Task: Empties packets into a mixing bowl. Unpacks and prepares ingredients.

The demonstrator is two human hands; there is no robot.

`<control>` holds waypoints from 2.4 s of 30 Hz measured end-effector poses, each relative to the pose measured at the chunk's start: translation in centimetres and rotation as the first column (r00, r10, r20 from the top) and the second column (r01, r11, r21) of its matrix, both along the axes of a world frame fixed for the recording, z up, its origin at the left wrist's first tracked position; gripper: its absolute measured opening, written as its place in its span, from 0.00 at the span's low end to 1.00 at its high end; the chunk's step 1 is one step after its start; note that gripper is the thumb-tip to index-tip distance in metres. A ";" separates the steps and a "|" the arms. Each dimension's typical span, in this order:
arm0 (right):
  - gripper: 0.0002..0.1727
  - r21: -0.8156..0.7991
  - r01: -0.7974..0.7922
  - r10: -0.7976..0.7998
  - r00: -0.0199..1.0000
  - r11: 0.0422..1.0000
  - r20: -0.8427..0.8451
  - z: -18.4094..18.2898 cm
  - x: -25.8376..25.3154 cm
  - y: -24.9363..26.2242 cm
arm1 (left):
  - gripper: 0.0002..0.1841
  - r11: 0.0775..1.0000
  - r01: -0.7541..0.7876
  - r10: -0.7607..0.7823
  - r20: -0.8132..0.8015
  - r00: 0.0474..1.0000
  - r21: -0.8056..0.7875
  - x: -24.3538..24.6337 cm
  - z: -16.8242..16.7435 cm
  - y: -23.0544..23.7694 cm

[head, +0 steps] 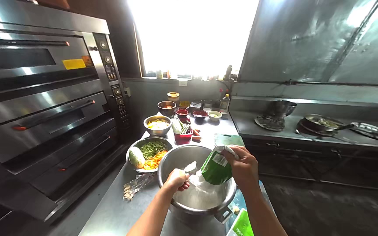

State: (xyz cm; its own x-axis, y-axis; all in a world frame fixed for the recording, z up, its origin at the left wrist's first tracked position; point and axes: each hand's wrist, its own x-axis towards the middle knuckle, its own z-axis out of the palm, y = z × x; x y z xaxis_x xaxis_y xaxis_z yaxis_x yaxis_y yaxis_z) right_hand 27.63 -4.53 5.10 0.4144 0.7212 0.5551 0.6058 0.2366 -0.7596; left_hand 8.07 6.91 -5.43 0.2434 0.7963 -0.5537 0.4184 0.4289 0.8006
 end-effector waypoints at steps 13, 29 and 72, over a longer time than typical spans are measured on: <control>0.08 -0.022 0.069 -0.070 0.996 0.997 -0.057 1.4 -0.7 2.2 | 0.15 0.993 -0.094 0.091 0.035 0.995 0.077 -0.4 0.4 0.3; 0.14 -0.033 0.067 -0.063 0.992 0.997 0.114 5.4 -1.8 2.4 | 0.16 0.972 -0.114 0.065 0.233 0.970 0.204 -1.9 0.3 -0.2; 0.07 -0.403 -0.351 0.351 0.933 0.845 -0.078 -5.6 2.4 2.1 | 0.08 0.981 -0.173 0.001 0.896 0.443 0.085 0.7 1.3 -1.0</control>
State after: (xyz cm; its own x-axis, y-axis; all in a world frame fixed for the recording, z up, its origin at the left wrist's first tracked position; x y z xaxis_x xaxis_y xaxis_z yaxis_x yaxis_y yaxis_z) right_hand 30.04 -2.42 -0.54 0.0915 0.9789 0.1830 0.5398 0.1057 -0.8352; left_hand 8.82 5.90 -4.09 0.4573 0.8882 0.0447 -0.5929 0.2671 0.7597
